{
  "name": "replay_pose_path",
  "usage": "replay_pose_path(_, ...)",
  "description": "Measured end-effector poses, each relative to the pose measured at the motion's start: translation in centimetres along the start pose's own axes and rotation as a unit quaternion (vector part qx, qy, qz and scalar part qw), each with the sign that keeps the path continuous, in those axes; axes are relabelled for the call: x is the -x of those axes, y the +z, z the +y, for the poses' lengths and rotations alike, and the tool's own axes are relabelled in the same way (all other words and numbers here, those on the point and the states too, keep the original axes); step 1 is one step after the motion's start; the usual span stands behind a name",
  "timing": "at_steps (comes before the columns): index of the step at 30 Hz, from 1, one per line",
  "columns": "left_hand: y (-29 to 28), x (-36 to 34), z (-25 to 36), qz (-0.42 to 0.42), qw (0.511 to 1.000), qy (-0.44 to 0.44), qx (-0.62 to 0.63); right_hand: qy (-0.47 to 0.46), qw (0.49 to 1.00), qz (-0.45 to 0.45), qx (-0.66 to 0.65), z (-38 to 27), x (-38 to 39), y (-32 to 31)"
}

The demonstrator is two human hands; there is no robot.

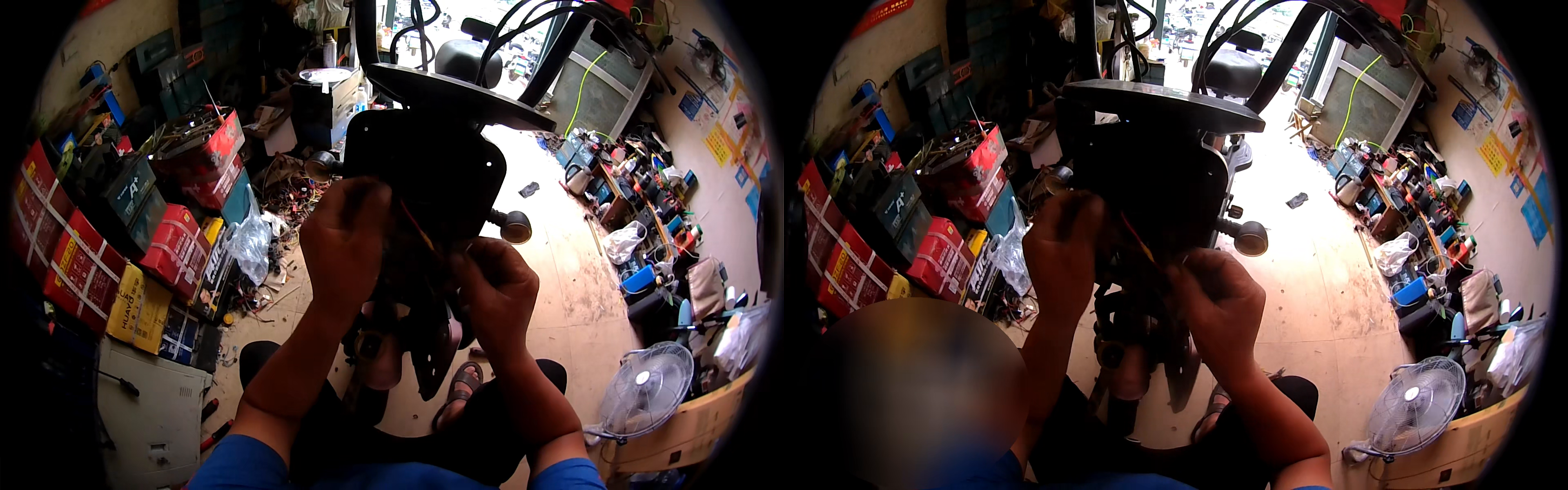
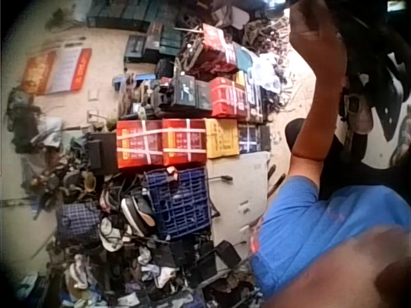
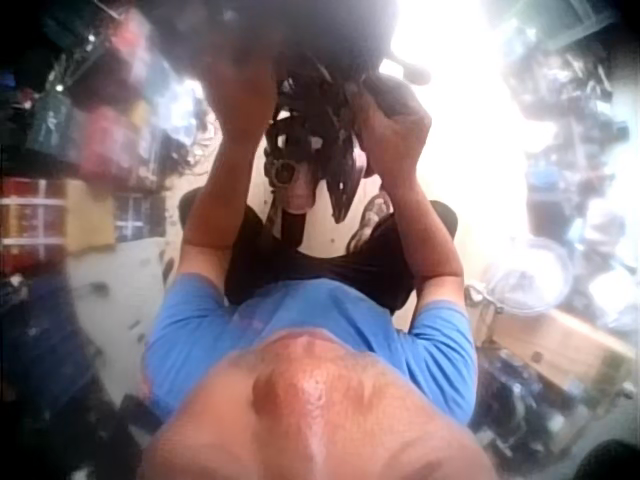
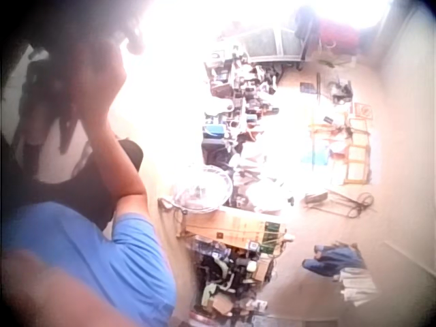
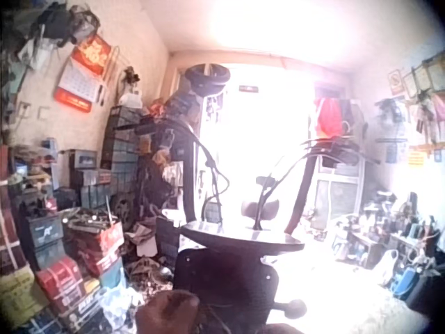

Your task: The person manipulates wires on a motorcycle's front panel, applying yellow tape to secure connections. They use pliers to cut or grip wires and eventually turn on the digital instrument cluster to verify the repair.

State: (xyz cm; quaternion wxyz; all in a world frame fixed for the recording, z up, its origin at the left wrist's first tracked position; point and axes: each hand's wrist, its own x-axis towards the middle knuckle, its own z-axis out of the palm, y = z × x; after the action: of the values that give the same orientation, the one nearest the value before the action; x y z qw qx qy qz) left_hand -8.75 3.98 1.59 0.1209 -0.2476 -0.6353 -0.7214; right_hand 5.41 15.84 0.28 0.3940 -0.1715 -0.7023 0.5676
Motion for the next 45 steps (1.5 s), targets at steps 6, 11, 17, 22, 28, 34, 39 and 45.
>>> replay_pose_path(6, 0.5, 1.9, 0.3, -0.09, 0.994, -0.041, 0.037, 0.008, 0.999, -0.011, -0.044, -0.3, -0.1, 0.2)
replay_pose_path(11, -0.3, 1.6, 0.5, -0.197, 0.965, -0.168, 0.052, 0.028, 0.996, -0.021, -0.076, 0.1, 0.1, 0.0)
replay_pose_path(17, -0.5, 1.3, 0.7, -0.209, 0.915, -0.281, 0.2, 0.001, 0.997, -0.055, -0.05, 0.2, 0.0, -0.1)
replay_pose_path(22, -0.2, 1.4, -0.4, -0.217, 0.886, -0.299, 0.279, 0.035, 0.996, -0.062, -0.061, -0.7, 0.0, 0.2)
replay_pose_path(28, -0.3, 1.3, 0.1, -0.218, 0.87, -0.323, 0.303, 0.019, 0.997, -0.07, -0.018, -0.8, -0.3, 0.4)
replay_pose_path(34, -0.6, 1.4, 0.1, -0.217, 0.871, -0.323, 0.299, 0.03, 0.996, -0.087, -0.016, -1.2, -0.4, 0.6)
replay_pose_path(39, -0.6, 1.0, 0.3, -0.224, 0.873, -0.328, 0.282, 0.045, 0.994, -0.091, -0.029, -1.2, -0.4, 0.7)
replay_pose_path(45, -0.5, 1.1, -0.3, -0.229, 0.868, -0.316, 0.308, 0.035, 0.997, -0.063, -0.023, -1.3, -0.4, 1.1)
